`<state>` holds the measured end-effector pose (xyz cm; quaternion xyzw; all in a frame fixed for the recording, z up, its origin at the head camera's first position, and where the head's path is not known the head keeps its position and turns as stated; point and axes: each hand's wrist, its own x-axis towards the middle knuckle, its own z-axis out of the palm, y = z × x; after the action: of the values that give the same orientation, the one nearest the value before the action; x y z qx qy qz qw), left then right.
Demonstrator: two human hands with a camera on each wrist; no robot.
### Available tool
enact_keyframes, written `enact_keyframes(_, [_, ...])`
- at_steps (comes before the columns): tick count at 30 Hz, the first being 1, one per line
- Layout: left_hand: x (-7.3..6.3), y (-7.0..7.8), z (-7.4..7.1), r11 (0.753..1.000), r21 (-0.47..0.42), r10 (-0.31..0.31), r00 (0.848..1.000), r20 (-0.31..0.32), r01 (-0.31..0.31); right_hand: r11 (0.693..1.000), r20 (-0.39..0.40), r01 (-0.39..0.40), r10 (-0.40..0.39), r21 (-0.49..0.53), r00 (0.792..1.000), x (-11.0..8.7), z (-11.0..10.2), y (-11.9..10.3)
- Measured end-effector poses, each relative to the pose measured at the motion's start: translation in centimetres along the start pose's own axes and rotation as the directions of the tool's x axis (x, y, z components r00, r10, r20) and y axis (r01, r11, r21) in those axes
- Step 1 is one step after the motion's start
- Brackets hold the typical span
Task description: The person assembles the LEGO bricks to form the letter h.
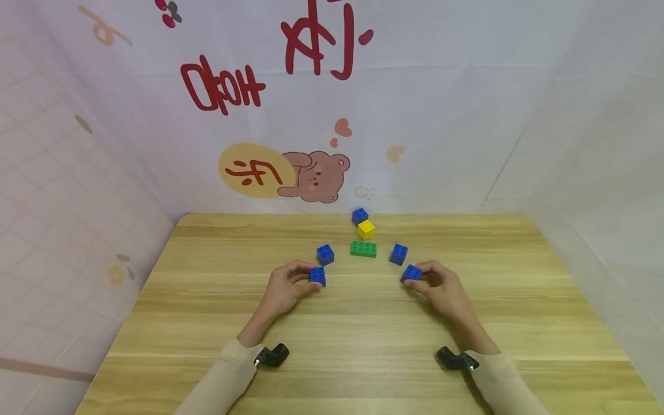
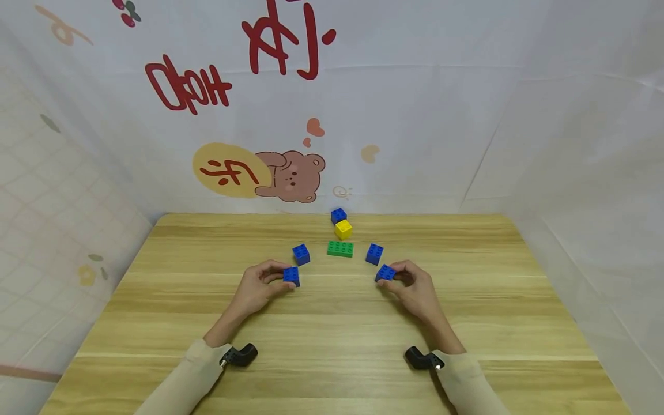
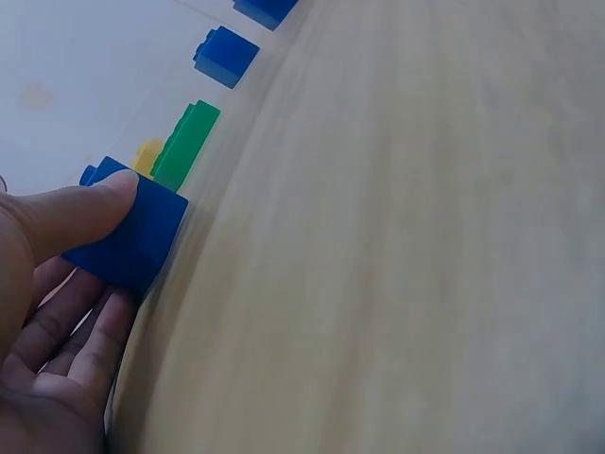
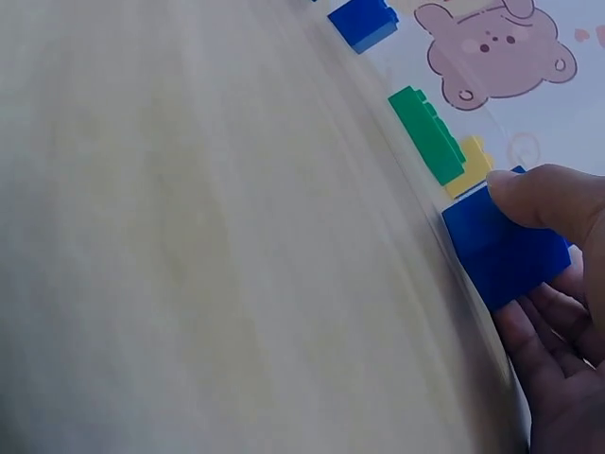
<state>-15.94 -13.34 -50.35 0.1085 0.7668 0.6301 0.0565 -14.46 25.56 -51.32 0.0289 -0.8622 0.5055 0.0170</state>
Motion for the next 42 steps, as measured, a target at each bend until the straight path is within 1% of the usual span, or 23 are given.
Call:
enact_keyframes(6, [0.2, -0.4, 0.3, 1.0, 0.007, 0.03, 1.0, 0.003, -0.03, 0.992, 0.014, 0.065, -0.063, -0.107, 0.998, 0.2, 0.5, -0.5])
enact_keyframes(10, [0.4, -0.5, 0.5, 1.0, 0.014, 0.028, 1.0, -0.001, -0.028, 0.988, 0.034, 0.09, -0.087, -0.129, 0.996, 0.2, 0.9, -1.0])
enact_keyframes(12, [0.5, -0.5, 0.6, 1.0, 0.016, 0.024, 1.0, 0.0, -0.024, 0.986, 0.045, 0.109, -0.104, -0.129, 0.994, 0.2, 1.1, -1.2])
enact_keyframes(17, [0.6, 0.0, 1.0, 1.0, 0.008, 0.0, 1.0, 0.011, 0.0, 0.986, 0.057, 0.127, -0.121, -0.112, 0.991, 0.2, 1.8, -1.7])
enact_keyframes(27, [0.8, 0.5, 1.7, 0.999, 0.021, -0.045, 0.999, 0.011, 0.045, 0.987, 0.067, 0.108, -0.101, -0.116, 0.993, 0.3, 2.7, -2.5])
enact_keyframes(36, [1.1, 0.7, 2.8, 1.0, 0.005, -0.022, 0.999, 0.048, 0.022, 0.99, 0.085, 0.106, -0.098, -0.089, 0.992, 0.4, 3.0, -3.0])
enact_keyframes(40, [1.2, 1.0, 3.4, 1.0, 0.001, -0.024, 0.998, 0.058, 0.024, 0.99, 0.095, 0.113, -0.105, -0.084, 0.99, 0.4, 3.2, -3.3])
enact_keyframes(42, [1.2, 1.1, 3.7, 1.0, 0.001, -0.03, 0.998, 0.052, 0.03, 0.989, 0.1, 0.119, -0.11, -0.083, 0.989, 0.5, 3.3, -3.4])
